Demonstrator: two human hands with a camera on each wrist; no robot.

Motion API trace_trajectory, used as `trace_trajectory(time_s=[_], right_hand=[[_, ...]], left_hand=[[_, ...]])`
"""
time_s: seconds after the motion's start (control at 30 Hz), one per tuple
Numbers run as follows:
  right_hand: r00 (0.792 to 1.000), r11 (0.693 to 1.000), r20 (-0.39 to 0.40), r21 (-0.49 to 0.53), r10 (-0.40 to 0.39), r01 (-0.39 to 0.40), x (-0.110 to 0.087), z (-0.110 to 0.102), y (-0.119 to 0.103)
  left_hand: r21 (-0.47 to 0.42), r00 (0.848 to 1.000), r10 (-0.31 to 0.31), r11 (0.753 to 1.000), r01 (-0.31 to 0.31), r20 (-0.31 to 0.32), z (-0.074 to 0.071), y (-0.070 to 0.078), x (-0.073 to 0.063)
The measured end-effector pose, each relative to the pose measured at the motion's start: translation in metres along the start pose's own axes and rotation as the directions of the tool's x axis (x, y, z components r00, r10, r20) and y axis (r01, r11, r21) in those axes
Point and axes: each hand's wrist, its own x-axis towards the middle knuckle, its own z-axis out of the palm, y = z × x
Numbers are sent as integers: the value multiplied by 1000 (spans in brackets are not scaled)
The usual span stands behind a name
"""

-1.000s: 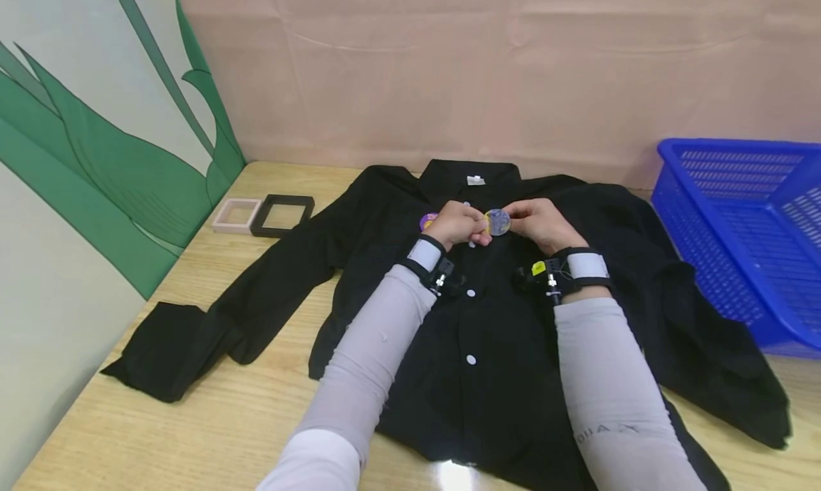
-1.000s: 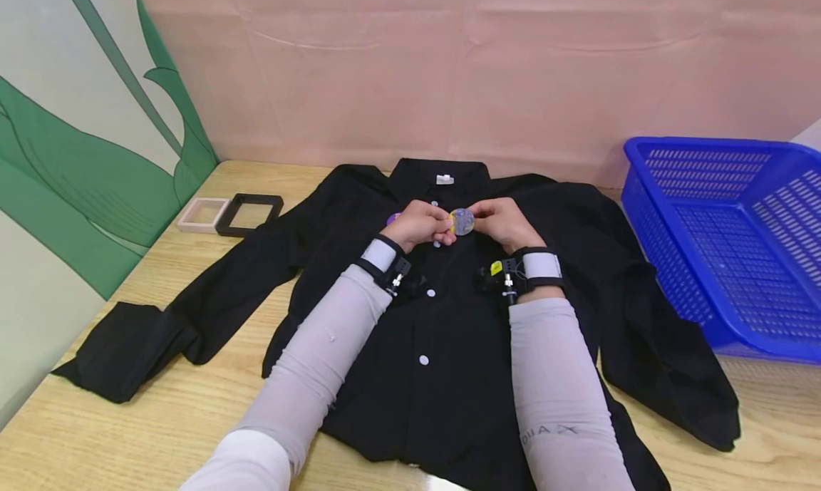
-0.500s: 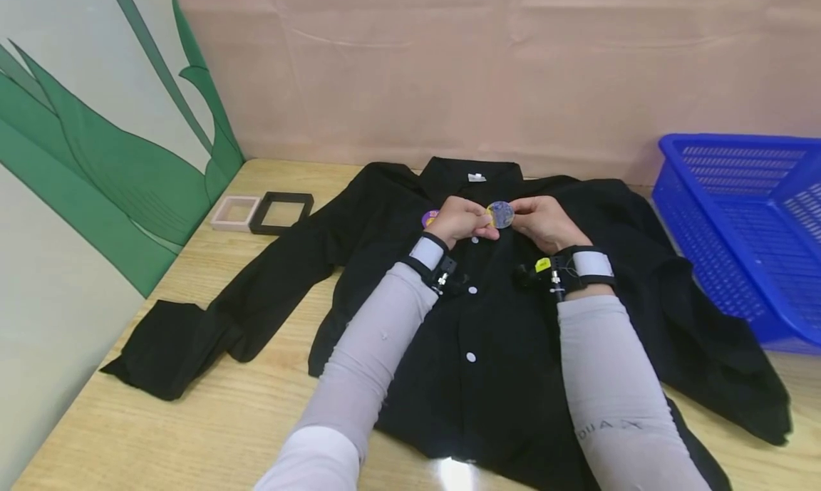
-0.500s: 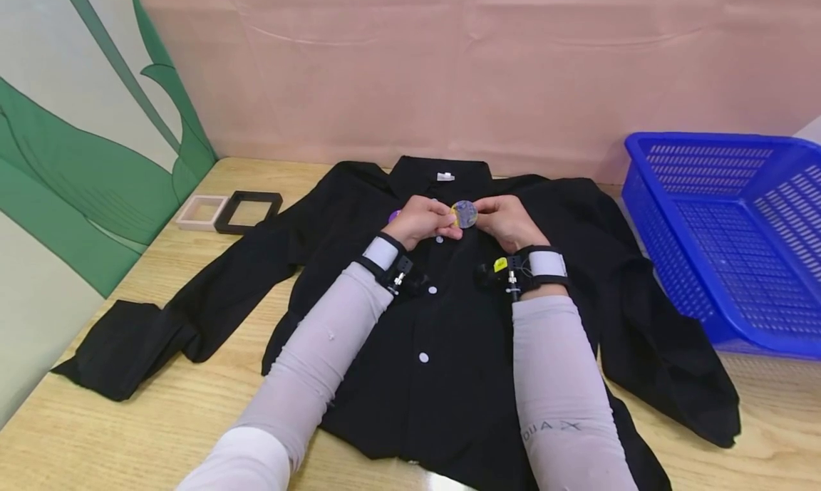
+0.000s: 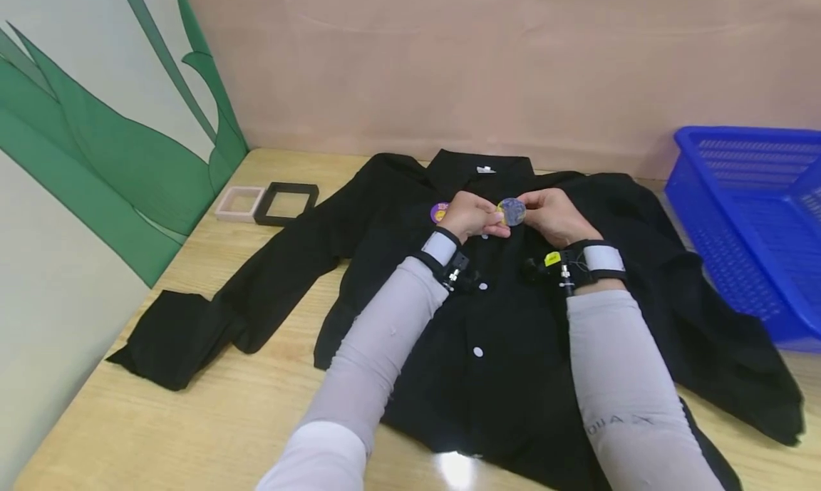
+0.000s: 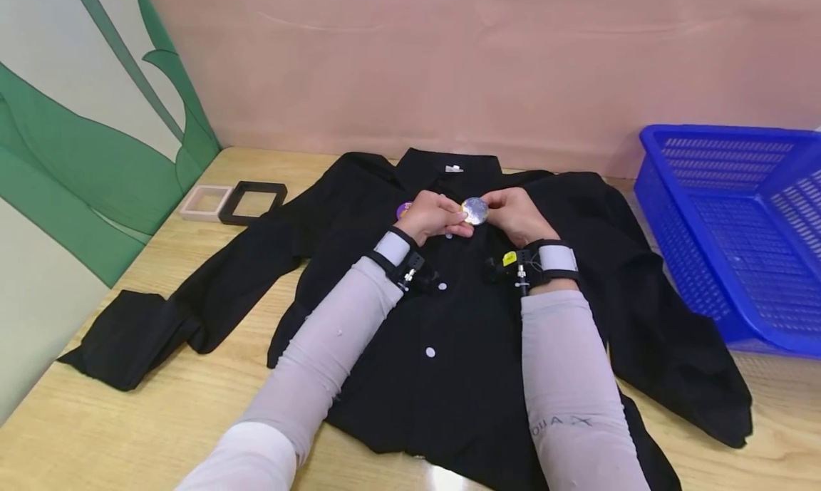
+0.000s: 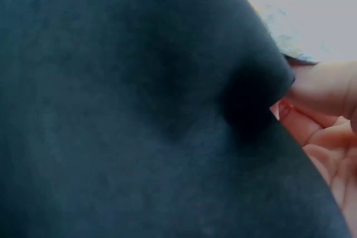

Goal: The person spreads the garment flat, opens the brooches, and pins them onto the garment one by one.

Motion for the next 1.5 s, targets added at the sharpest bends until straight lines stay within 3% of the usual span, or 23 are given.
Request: trace_trajectory(time_s=[0.1, 0.27, 0.4, 0.5, 0.83, 1.2, 1.5], right_hand=[[1000, 1000, 7, 8, -26, 26, -2, -2, 0], [998, 984, 18, 173, -53, 49, -2, 0, -1], [991, 917, 103, 397, -80, 33, -3, -6, 5], [985, 874, 151, 486, -81, -2, -5, -11, 11], [997, 931, 74, 366, -19, -10, -6, -6, 15], [987, 904, 64, 414, -148, 109, -6, -3, 8], [986, 941, 110, 326, -128, 86, -6, -5, 0]], left_hand=[[-10, 1000, 4, 1000, -4, -6, 4, 1, -2], [-21, 1000, 22, 1000, -22, -7, 2, 5, -4], [-27, 1000, 2, 1000, -1, 25, 0, 5, -1], [-40, 999, 1, 999, 1, 38, 1, 3, 1], [-82, 998, 12, 997, -7, 60, 0, -1, -1], [-30, 995, -31, 999, 34, 98, -1, 5, 0], [0, 991, -46, 999, 47, 128, -12, 10, -3]])
